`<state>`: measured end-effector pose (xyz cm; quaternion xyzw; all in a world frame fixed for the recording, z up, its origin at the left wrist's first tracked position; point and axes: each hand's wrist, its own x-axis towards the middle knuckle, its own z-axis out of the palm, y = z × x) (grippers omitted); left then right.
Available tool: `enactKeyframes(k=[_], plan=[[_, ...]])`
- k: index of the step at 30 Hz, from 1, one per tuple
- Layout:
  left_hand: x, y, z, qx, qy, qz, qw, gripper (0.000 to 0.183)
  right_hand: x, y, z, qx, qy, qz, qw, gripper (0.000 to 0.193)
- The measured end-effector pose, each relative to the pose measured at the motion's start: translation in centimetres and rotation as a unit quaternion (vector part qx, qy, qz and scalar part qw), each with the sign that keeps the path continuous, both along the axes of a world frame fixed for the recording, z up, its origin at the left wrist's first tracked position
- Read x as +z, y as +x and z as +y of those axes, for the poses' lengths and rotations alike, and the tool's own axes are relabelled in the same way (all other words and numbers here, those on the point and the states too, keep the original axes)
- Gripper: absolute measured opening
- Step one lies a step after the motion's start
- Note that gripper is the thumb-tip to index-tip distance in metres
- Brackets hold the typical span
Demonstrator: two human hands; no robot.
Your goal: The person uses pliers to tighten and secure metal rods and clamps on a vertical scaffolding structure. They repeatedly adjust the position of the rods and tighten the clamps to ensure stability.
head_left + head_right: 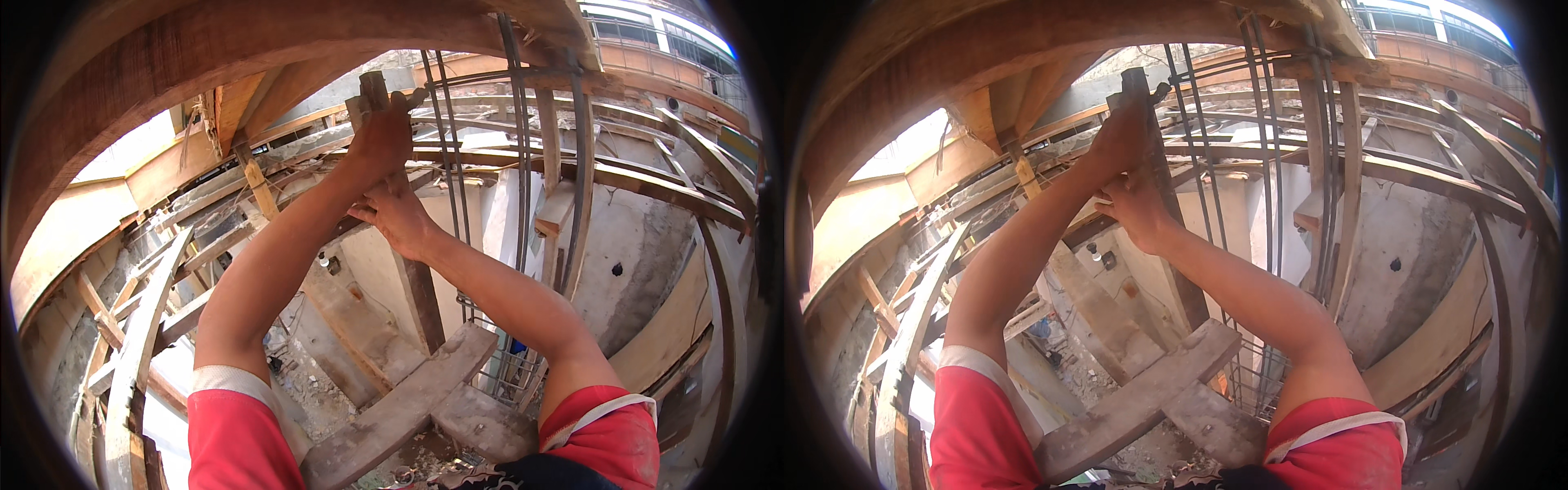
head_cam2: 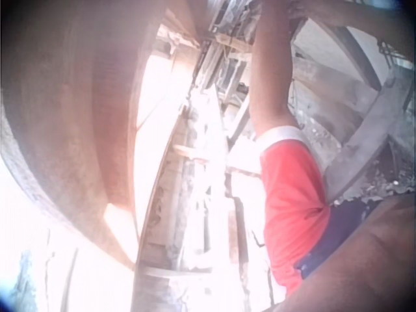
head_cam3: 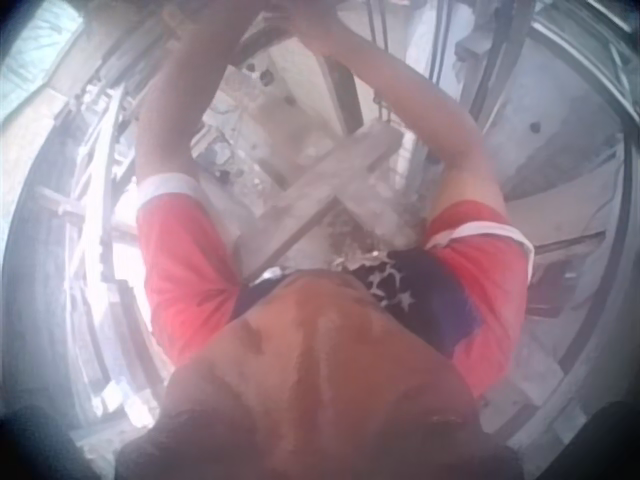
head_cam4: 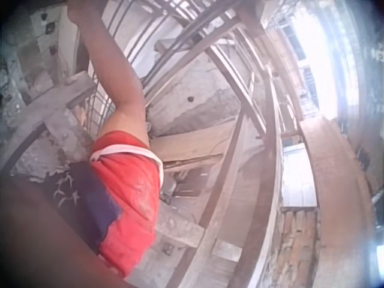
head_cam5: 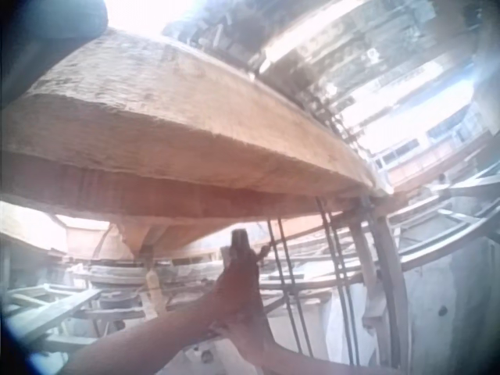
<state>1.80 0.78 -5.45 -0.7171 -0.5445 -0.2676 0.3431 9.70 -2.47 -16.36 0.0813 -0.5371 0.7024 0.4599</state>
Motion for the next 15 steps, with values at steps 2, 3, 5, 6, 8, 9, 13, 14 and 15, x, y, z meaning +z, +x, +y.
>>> enactKeyframes(k=[2,3,5,6,8,9,13,14,15], plan=[[-0.4,0.8,-1.0,-0.021,-0.026,-0.059,0.998,0.033,-0.2,-0.7,0.8,-0.077,0.064,-0.072,0.992,0.021],[-0.5,1.7,-1.0,-0.038,-0.039,-0.088,0.995,0.034,-0.6,-1.2,3.0,-0.133,0.123,-0.134,0.974,0.024],[-1.0,1.6,-0.4,-0.052,0.022,-0.062,0.997,0.037,-0.4,-2.0,3.9,-0.151,0.155,-0.164,0.963,0.024],[-1.1,2.0,-0.8,-0.056,0.051,-0.046,0.996,0.039,0.0,-1.8,3.3,-0.119,0.125,-0.129,0.977,0.02],[-1.0,2.1,-1.9,-0.026,-0.001,-0.074,0.997,0.04,0.3,-1.3,2.0,-0.031,0.048,-0.039,0.998,0.016],[-0.5,2.6,-2.8,-0.016,-0.028,-0.085,0.996,0.04,0.9,-0.2,0.2,0.02,0.001,0.016,1.0,0.016],[3.2,2.0,-3.6,-0.267,-0.381,-0.485,0.74,0.031,0.1,1.4,1.4,0.164,-0.052,0.063,0.983,0.023],[3.3,2.2,-3.8,-0.21,-0.352,-0.407,0.816,0.03,-0.2,1.3,1.5,0.126,-0.051,0.043,0.99,0.023],[3.1,2.5,-3.3,-0.15,-0.324,-0.322,0.877,0.029,-0.6,1.2,1.8,0.083,-0.053,0.023,0.995,0.024]])
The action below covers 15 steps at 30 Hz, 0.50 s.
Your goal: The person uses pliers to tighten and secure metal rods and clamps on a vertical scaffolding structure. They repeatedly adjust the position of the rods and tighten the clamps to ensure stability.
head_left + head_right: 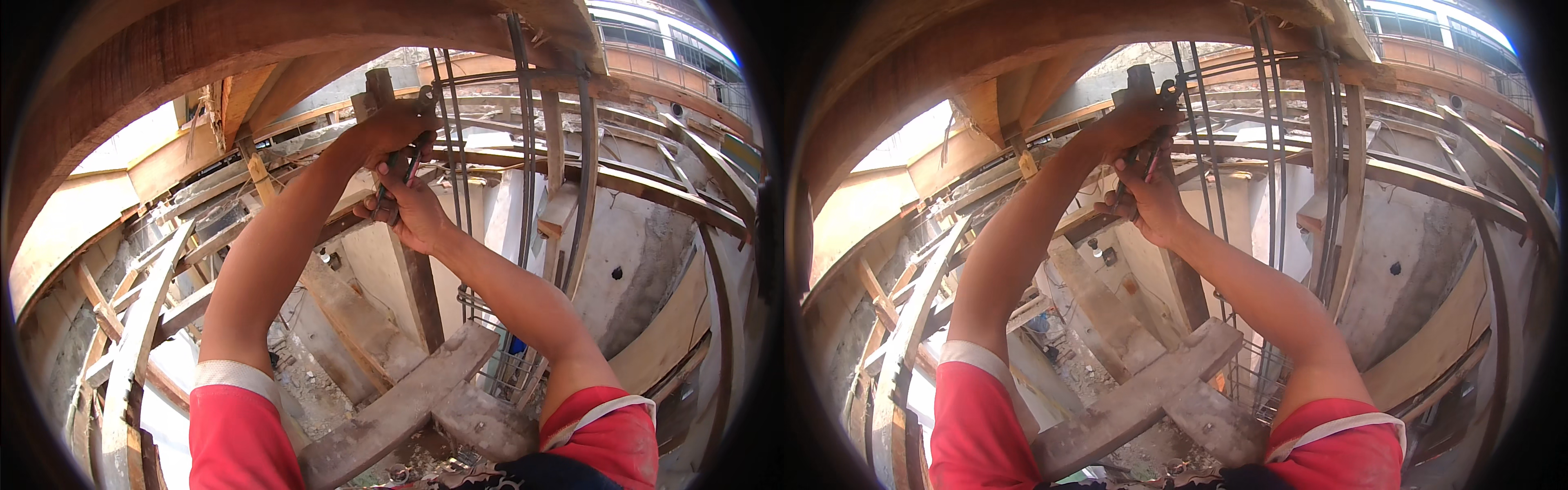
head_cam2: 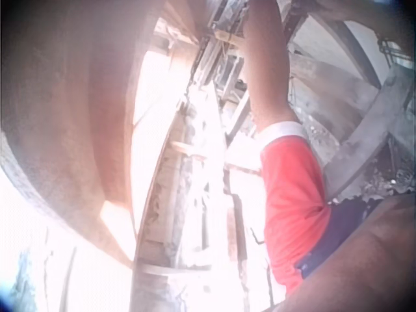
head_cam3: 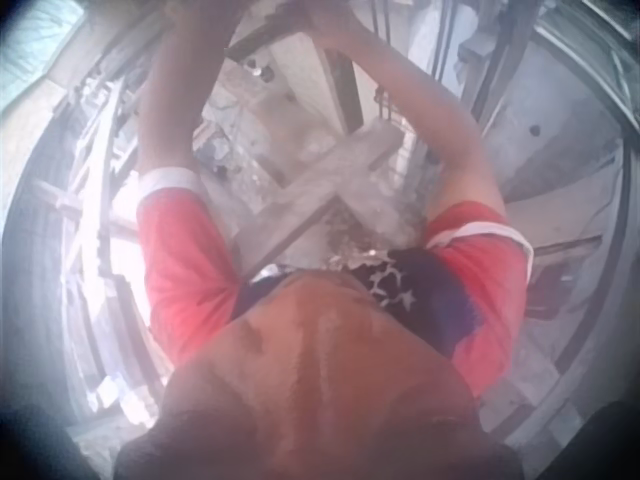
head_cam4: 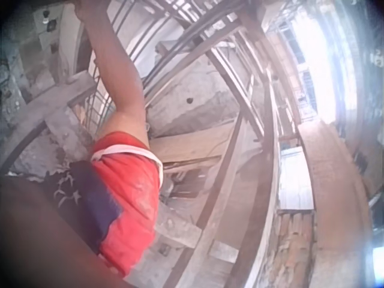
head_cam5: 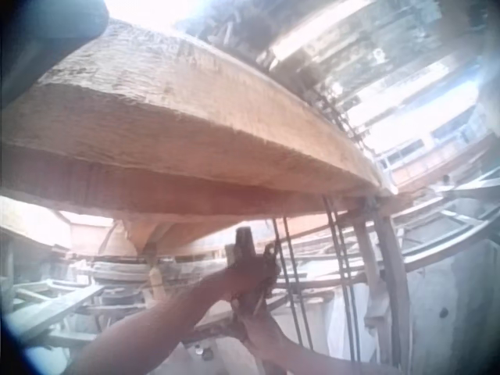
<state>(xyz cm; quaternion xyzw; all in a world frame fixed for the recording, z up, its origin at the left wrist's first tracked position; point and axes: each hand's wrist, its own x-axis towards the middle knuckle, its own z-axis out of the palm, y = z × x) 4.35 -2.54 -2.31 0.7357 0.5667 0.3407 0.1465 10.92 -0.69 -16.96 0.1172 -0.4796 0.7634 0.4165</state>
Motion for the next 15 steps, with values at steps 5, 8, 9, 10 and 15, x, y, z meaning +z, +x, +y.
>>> enactKeyframes(k=[5,8,9,10,15], plan=[[-4.5,-0.7,3.0,0.147,0.4,0.367,0.827,0.036,-0.4,-1.0,-0.2,-0.224,0.146,-0.076,0.961,0.02],[-4.7,-0.3,3.0,0.157,0.336,0.253,0.894,0.045,-0.7,-1.1,0.8,-0.238,0.123,-0.122,0.956,0.016],[-3.9,0.6,1.7,0.154,0.258,0.21,0.93,0.045,-1.0,-0.7,1.3,-0.186,0.073,-0.083,0.976,0.014],[-2.6,0.8,0.7,0.076,0.135,0.021,0.988,0.04,-0.8,-0.5,0.9,-0.126,0.024,-0.043,0.991,0.013],[-2.1,-0.3,-0.2,-0.005,0.17,-0.053,0.984,0.026,-0.4,1.2,-1.9,-0.008,-0.018,0.049,0.999,0.014]])
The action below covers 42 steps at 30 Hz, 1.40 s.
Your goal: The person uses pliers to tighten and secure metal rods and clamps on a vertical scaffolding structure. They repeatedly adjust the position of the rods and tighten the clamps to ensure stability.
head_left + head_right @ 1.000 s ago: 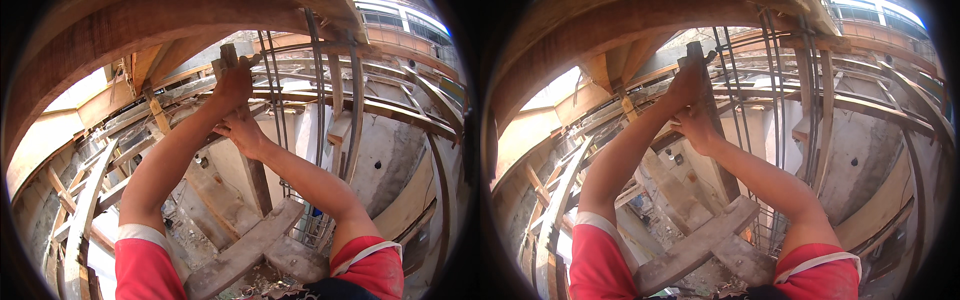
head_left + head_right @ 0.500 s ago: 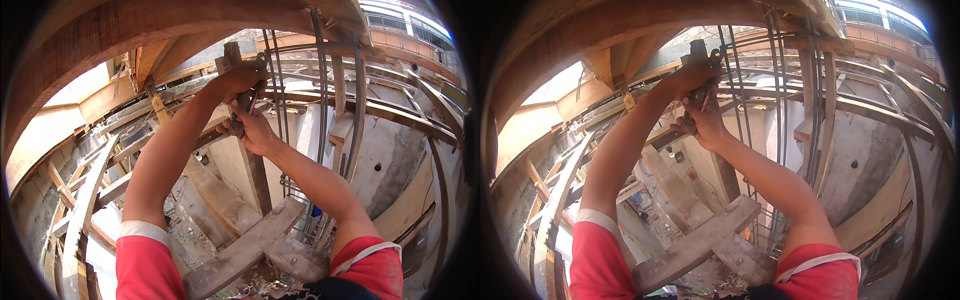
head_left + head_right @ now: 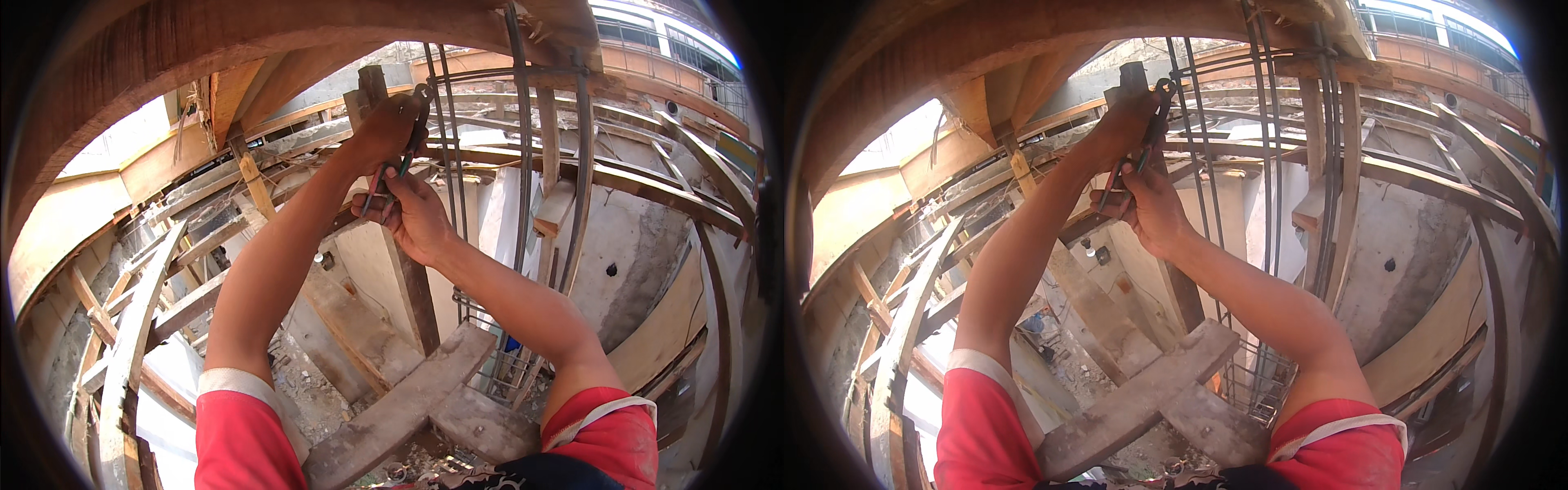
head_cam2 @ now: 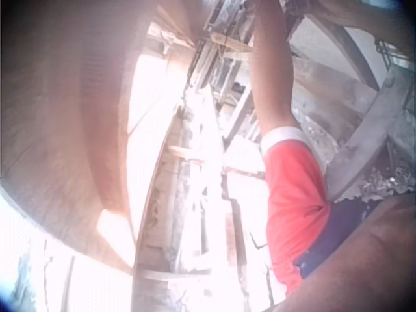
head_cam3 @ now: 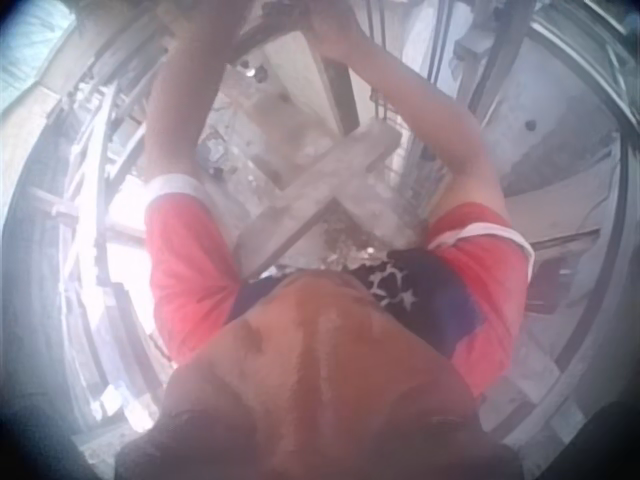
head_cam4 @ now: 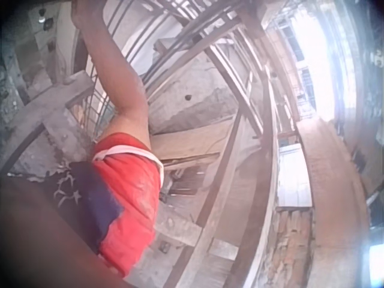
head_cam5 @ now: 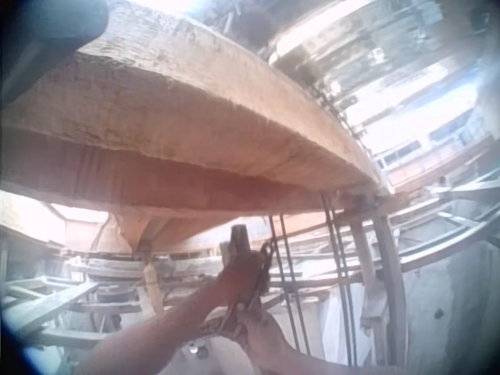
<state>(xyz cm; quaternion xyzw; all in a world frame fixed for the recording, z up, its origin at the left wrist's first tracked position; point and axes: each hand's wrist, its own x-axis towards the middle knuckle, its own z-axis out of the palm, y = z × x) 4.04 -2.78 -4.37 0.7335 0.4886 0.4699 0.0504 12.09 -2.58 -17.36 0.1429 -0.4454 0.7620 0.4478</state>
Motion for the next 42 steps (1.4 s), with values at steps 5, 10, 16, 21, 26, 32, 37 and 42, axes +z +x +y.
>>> enactKeyframes(k=[5,10,16,21,26,32,37,42], plan=[[-2.4,-0.3,2.7,0.226,0.307,0.385,0.84,0.023,0.0,0.2,1.1,-0.046,0.029,-0.036,0.998,0.019],[-1.4,-0.8,2.3,0.265,0.306,0.445,0.799,0.033,1.3,0.7,1.2,-0.157,0.084,-0.085,0.98,0.029],[-0.7,-3.4,2.5,0.177,0.339,0.299,0.874,0.019,2.3,1.2,0.9,-0.223,0.017,-0.17,0.96,0.024],[-0.4,-3.1,1.2,-0.018,0.111,-0.163,0.98,0.023,-1.4,1.5,2.1,-0.356,0.075,-0.096,0.926,0.022],[-6.8,-1.2,0.7,-0.087,0.128,-0.368,0.917,0.024,-0.5,5.4,1.4,-0.396,0.138,-0.13,0.899,0.03],[-12.9,-6.7,2.4,0.089,0.198,-0.192,0.957,0.025,2.2,7.8,-0.2,-0.173,0.081,-0.2,0.961,0.02],[-15.2,-9.1,5.5,0.178,0.218,-0.165,0.945,0.03,4.7,7.8,-1.8,-0.332,0.13,-0.273,0.893,0.022],[-14.7,-5.9,3.9,0.089,0.064,-0.233,0.966,0.037,2.9,14.1,-4.5,-0.365,0.172,-0.438,0.804,0.031]])
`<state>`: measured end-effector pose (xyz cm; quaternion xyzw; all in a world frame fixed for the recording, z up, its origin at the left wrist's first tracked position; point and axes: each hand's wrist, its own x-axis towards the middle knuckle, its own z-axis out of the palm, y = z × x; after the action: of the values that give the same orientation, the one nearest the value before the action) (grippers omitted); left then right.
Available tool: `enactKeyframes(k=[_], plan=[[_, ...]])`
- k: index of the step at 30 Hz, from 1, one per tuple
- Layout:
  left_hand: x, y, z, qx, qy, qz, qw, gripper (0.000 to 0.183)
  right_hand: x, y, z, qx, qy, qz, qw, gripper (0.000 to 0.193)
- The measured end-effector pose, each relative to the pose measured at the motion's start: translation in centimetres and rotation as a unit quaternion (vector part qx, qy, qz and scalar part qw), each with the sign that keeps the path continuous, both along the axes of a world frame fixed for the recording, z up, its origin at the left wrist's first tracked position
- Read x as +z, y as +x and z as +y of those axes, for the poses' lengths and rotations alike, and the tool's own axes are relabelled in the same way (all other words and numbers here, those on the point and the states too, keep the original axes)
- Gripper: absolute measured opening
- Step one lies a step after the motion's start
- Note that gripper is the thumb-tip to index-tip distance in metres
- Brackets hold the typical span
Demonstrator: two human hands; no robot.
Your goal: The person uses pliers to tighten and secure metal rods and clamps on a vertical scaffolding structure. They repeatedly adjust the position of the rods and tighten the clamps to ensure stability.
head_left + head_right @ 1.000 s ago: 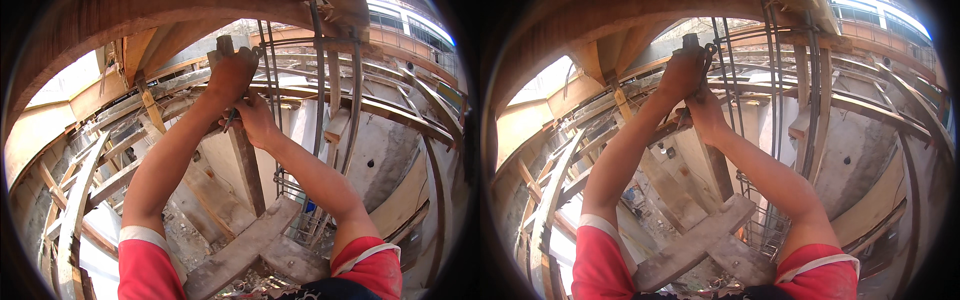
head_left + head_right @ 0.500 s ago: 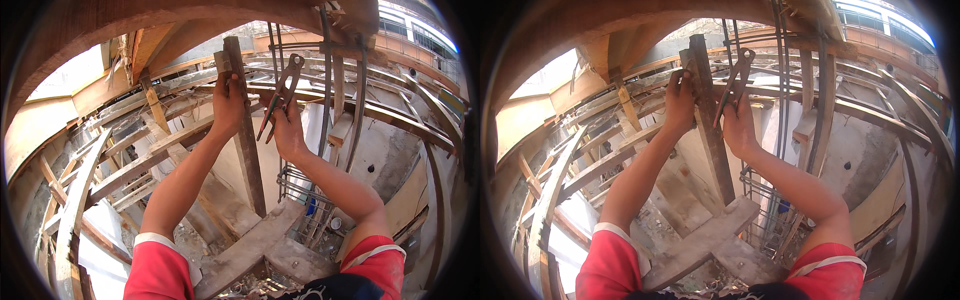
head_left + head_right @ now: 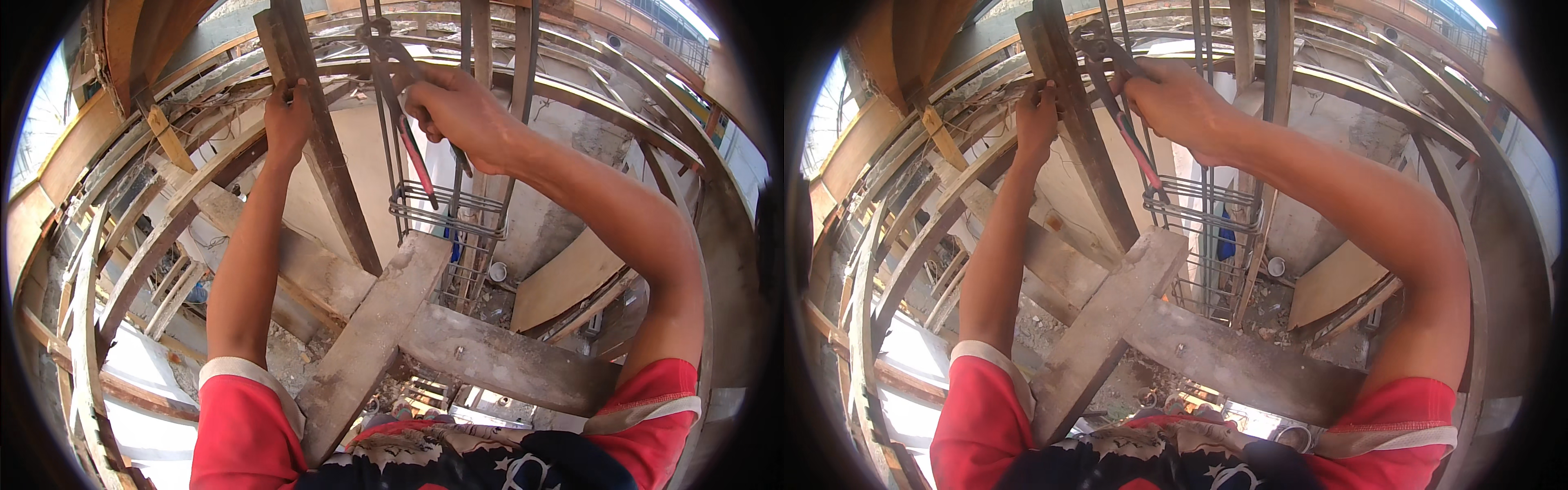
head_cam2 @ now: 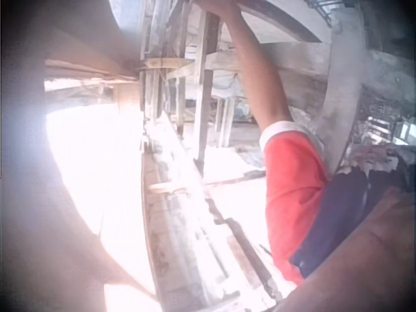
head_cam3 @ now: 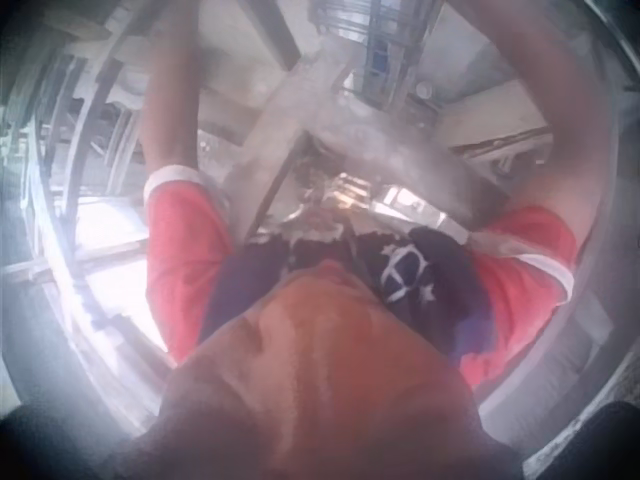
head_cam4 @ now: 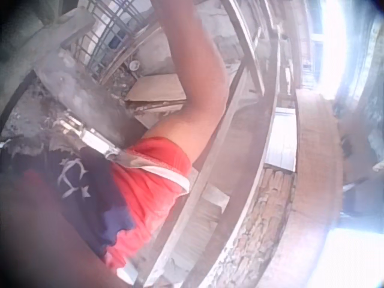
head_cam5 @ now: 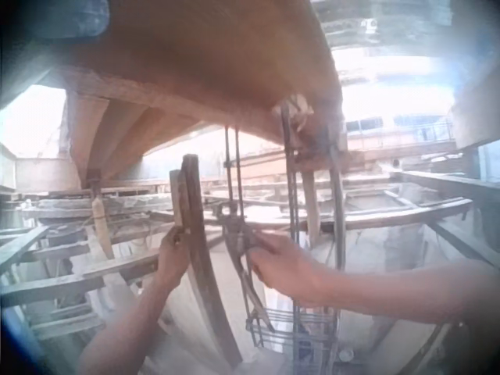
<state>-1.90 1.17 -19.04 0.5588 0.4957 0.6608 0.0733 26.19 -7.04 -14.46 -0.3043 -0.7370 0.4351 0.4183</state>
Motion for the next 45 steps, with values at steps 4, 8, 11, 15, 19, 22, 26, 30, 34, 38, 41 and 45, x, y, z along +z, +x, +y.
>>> enactKeyframes(k=[4,8,11,15,19,22,26,30,34,38,41,45], plan=[[0.4,0.1,0.3,-0.018,0.002,-0.022,1.0,0.039,-2.9,4.3,0.0,0.009,-0.087,-0.031,0.996,0.039],[0.3,0.2,0.4,-0.048,0.009,-0.035,0.998,0.041,-3.8,6.8,0.2,0.005,-0.138,-0.054,0.989,0.045],[0.2,-0.1,0.2,-0.061,-0.007,-0.017,0.998,0.042,-4.8,8.0,0.3,-0.023,-0.145,-0.074,0.986,0.05],[0.2,0.2,-0.2,-0.065,-0.022,0.0,0.998,0.042,-6.6,8.2,-0.5,-0.089,-0.106,0.014,0.99,0.051],[0.2,0.5,-0.4,-0.094,-0.027,-0.01,0.995,0.038,-8.4,7.5,-0.2,-0.128,-0.041,-0.01,0.991,0.048],[0.1,0.7,-0.2,-0.118,-0.034,-0.034,0.992,0.035,-12.6,7.0,1.4,-0.137,-0.022,-0.072,0.988,0.044],[0.3,1.1,-0.2,-0.141,-0.027,-0.04,0.989,0.029,-18.0,6.7,4.7,-0.157,0.027,-0.216,0.963,0.039],[0.7,1.3,-1.6,-0.18,-0.015,-0.023,0.983,0.027,-17.2,5.7,4.2,-0.184,0.116,-0.334,0.917,0.039],[1.3,2.2,-1.9,-0.235,-0.007,-0.011,0.972,0.028,-19.6,7.3,5.1,-0.138,0.247,-0.366,0.887,0.046],[1.4,2.2,-2.1,-0.238,-0.001,0.009,0.971,0.028,-12.5,6.5,2.0,-0.098,0.283,-0.48,0.825,0.031],[2.5,3.0,-3.7,-0.248,0.017,0.03,0.968,0.027,-5.1,2.7,0.8,-0.071,0.314,-0.207,0.924,0.031],[3.7,7.3,-5.3,-0.259,0.054,0.042,0.963,0.023,-2.4,-2.3,4.2,0.02,0.141,0.092,0.986,0.032]])
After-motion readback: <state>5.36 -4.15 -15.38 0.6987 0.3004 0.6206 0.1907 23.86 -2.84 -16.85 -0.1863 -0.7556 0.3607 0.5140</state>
